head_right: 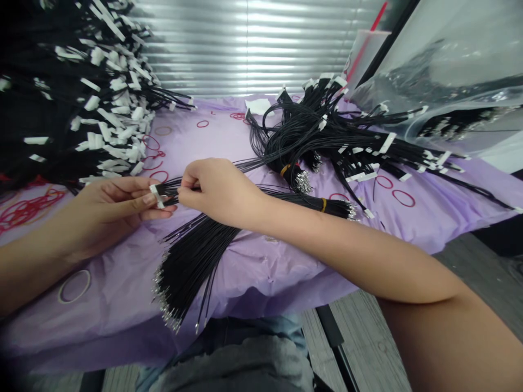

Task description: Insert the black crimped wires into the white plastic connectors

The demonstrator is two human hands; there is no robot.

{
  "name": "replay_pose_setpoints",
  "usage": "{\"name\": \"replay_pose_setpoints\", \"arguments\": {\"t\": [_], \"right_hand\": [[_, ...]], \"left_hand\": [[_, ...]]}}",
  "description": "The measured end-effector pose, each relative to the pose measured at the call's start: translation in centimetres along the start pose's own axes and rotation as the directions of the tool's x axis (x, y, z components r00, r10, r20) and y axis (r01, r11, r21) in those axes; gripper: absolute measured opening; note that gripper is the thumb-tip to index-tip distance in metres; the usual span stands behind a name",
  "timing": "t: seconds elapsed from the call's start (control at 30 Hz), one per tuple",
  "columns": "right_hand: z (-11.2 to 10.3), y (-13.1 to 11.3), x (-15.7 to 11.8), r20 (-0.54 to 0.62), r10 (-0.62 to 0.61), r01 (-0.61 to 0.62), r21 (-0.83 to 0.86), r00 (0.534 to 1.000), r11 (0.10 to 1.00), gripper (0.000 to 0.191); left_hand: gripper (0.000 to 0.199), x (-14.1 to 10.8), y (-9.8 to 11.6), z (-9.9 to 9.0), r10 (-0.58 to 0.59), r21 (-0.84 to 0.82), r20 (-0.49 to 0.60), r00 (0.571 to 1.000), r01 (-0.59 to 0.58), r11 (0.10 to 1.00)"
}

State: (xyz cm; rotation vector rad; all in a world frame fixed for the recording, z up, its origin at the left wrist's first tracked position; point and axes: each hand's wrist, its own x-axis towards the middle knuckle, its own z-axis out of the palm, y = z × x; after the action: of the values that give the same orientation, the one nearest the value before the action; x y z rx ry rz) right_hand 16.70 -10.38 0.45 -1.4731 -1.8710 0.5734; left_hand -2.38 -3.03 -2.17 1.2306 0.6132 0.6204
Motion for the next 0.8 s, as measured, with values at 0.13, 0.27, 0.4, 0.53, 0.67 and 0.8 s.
{"name": "replay_pose_setpoints", "arguments": {"t": [0.13, 0.27, 0.4, 0.53, 0.67, 0.8], "right_hand": [[0.09, -0.05, -0.02, -0.002, -0.016, 0.016, -0.037, 1.000, 0.999, 0.017], [0.01, -0.03, 0.00, 0.024, -0.015, 0.016, -0.038, 1.000, 0.999, 0.015], [0.11, 0.08, -0.01, 0.006, -0.024, 0.025, -0.024, 1.000, 0.999, 0.015], [0.24, 0.04, -0.05, 0.001, -0.019, 0.019, -0.031, 1.000, 0.999, 0.015], [0.26, -0.06, -0.06, 0.007, -0.006, 0.006, -0.027, 1.000, 1.000, 0.015], [0.31, -0.09, -0.09, 0.019, 0.012, -0.011, -0.008, 1.000, 1.000, 0.016]], "left_hand": [[0.015, 0.00, 0.01, 0.09, -0.002, -0.001, -0.008, 1.000, 0.002, 1.000], [0.015, 0.00, -0.01, 0.08, -0.013, 0.012, -0.018, 1.000, 0.013, 1.000], [0.014, -0.11, 0.00, 0.10, -0.014, 0.030, -0.022, 1.000, 0.015, 0.999], [0.015, -0.15, -0.07, 0.16, -0.011, 0.034, -0.023, 1.000, 0.012, 0.999], [0.015, -0.18, -0.16, 0.18, -0.004, 0.043, -0.019, 1.000, 0.005, 0.999], [0.018, -0.24, -0.14, 0.21, -0.007, 0.057, -0.041, 0.999, 0.009, 0.998]]}}
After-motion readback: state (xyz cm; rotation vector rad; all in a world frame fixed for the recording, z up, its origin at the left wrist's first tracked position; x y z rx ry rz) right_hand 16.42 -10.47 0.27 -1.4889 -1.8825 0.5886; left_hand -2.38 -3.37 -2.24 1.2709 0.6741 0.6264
